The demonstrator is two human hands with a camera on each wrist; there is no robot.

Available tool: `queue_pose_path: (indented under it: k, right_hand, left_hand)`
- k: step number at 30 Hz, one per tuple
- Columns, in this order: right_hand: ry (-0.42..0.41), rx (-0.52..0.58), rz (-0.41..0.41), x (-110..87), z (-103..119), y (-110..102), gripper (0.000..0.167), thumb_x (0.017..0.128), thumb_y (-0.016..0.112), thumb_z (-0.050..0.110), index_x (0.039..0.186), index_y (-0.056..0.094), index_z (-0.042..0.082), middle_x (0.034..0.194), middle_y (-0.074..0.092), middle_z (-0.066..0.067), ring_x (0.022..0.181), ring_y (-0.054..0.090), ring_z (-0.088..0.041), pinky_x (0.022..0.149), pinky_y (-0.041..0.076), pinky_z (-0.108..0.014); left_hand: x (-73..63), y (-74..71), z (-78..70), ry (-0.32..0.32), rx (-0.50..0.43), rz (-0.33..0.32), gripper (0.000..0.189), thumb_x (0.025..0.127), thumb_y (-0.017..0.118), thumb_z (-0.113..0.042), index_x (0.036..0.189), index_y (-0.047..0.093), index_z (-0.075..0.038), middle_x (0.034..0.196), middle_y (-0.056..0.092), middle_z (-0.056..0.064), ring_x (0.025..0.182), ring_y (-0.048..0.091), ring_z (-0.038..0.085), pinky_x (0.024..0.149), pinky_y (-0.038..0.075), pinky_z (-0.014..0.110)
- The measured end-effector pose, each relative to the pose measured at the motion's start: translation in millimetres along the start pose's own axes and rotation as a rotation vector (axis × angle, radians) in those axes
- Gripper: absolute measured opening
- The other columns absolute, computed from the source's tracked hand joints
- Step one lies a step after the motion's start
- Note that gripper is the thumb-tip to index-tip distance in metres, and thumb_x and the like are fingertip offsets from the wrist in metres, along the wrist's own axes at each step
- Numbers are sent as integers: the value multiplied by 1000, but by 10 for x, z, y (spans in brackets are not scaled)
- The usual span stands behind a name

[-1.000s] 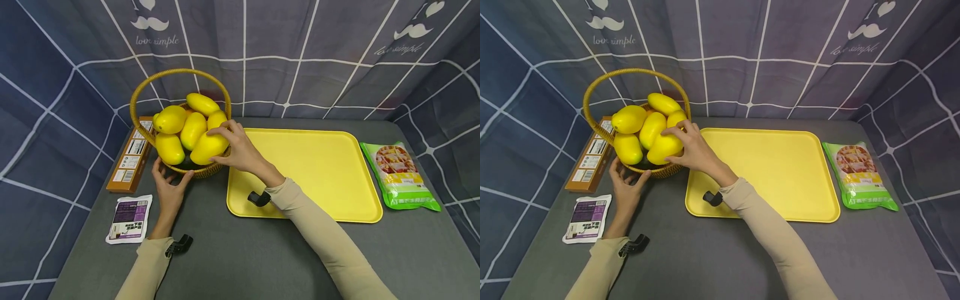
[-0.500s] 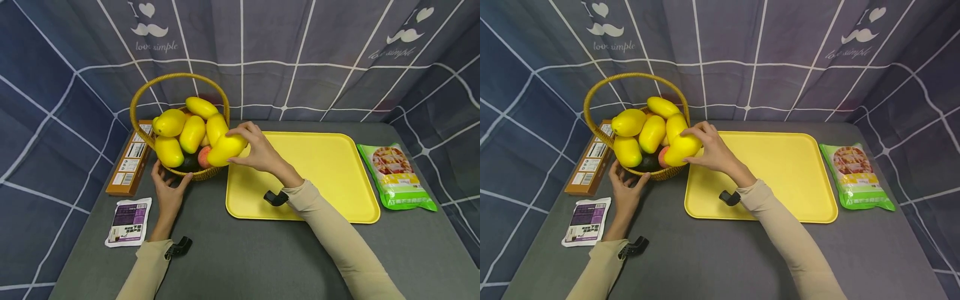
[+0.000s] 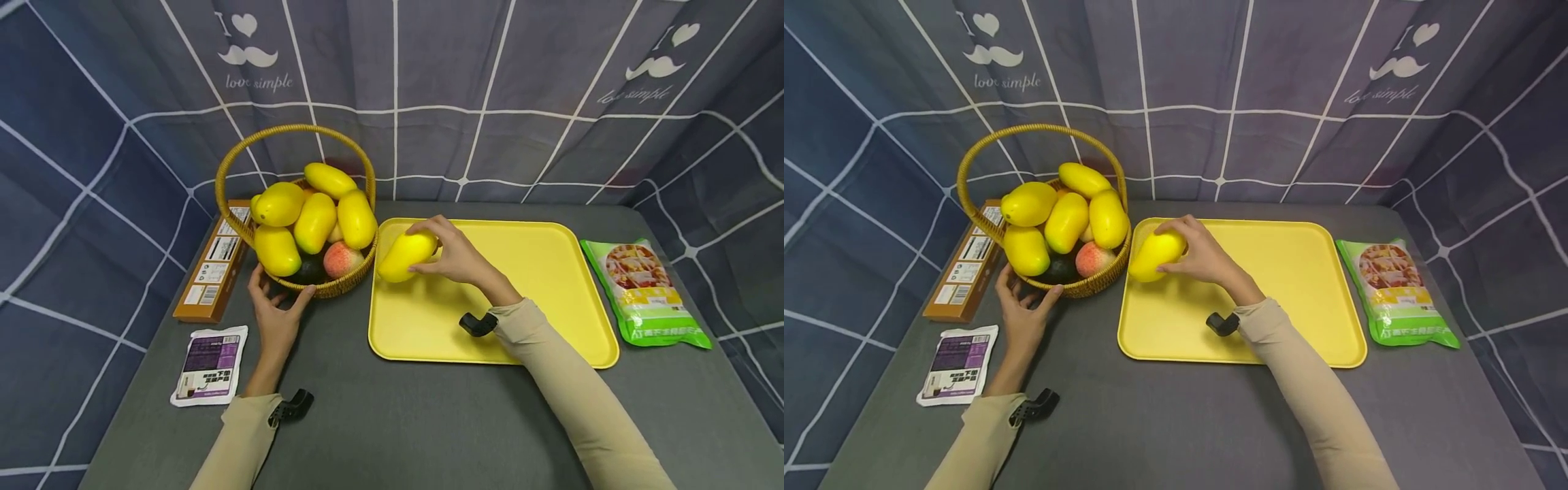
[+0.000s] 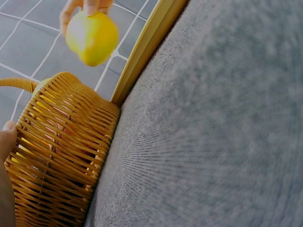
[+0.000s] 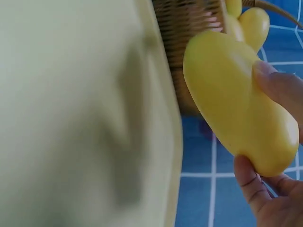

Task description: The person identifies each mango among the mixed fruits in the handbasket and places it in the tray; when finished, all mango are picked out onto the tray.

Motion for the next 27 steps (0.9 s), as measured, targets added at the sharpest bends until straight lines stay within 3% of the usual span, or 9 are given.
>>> queue_pose_path:
  k: [4, 10, 20, 27]
  right_hand:
    - [34, -2, 69, -12, -159, 57, 59, 71, 89, 26, 123, 62, 17, 119, 53, -6, 99, 48, -22, 80, 47, -38]
    - [69, 28, 141, 2, -319, 92, 60, 71, 89, 25, 124, 61, 18, 124, 53, -6, 102, 49, -22, 81, 47, -36]
    - [63, 20, 254, 144, -424, 169, 61, 73, 88, 26, 127, 59, 17, 129, 54, -4, 113, 47, -22, 95, 43, -40]
    - [88, 31, 301, 214, -433, 254, 60, 82, 80, 20, 137, 55, 16, 135, 46, -10, 117, 46, -24, 92, 51, -42]
  left_hand:
    - [-16, -16, 19, -6, 4, -4, 90, 81, 76, -2, 152, 20, -1, 154, 27, 16, 139, 33, 27, 98, 38, 46]
    - [-22, -2, 16, 9, 0, 2, 90, 82, 76, -2, 152, 19, -1, 153, 27, 17, 138, 34, 28, 97, 39, 45]
    - [-18, 23, 26, 3, -4, -8, 90, 81, 77, -2, 151, 20, -1, 152, 29, 17, 136, 36, 27, 96, 40, 44]
    - [-11, 16, 23, 2, 3, -9, 90, 81, 76, -2, 151, 20, -1, 152, 29, 16, 135, 36, 26, 96, 40, 43]
Point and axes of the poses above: each hand's wrist, its own x-axis towards the middle knuckle, its own y-axis out of the palm, z = x × y, the point moved 8 cm from there along x, towards the middle knuckle
